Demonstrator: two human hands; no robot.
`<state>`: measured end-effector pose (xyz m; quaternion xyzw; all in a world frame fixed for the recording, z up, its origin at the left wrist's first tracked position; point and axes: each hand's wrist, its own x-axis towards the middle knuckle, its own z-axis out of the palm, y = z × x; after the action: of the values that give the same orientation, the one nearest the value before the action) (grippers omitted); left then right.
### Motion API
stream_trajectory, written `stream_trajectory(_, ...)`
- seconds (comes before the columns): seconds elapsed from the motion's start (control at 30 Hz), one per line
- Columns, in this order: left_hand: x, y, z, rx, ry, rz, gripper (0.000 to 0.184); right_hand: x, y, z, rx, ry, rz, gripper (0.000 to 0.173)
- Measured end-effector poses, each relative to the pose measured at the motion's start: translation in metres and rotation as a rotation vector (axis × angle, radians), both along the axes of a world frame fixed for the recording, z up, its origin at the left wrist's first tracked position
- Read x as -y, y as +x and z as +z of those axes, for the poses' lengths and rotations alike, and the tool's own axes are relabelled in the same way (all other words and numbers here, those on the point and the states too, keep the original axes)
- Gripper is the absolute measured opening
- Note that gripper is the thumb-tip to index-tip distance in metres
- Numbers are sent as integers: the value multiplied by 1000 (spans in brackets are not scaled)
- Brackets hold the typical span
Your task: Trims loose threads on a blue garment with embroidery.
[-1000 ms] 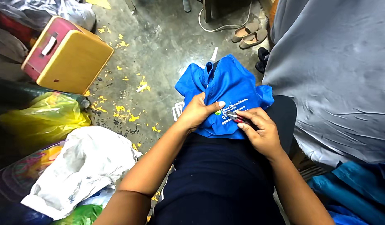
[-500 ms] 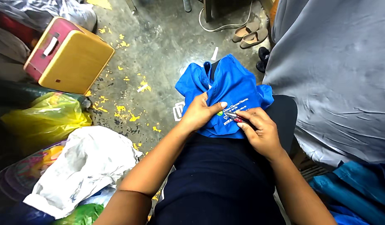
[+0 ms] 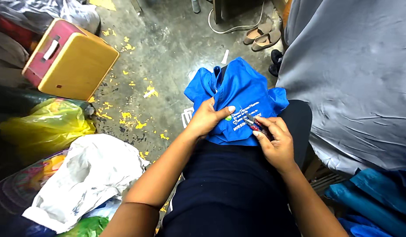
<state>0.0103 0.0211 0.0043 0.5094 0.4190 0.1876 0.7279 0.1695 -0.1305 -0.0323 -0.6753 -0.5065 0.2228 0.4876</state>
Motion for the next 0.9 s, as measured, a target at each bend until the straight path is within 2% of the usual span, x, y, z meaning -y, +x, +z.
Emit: stream_trajectory(0.9, 1, -5, -4, 27, -52, 19, 21, -7, -8, -2, 50, 65, -27, 29)
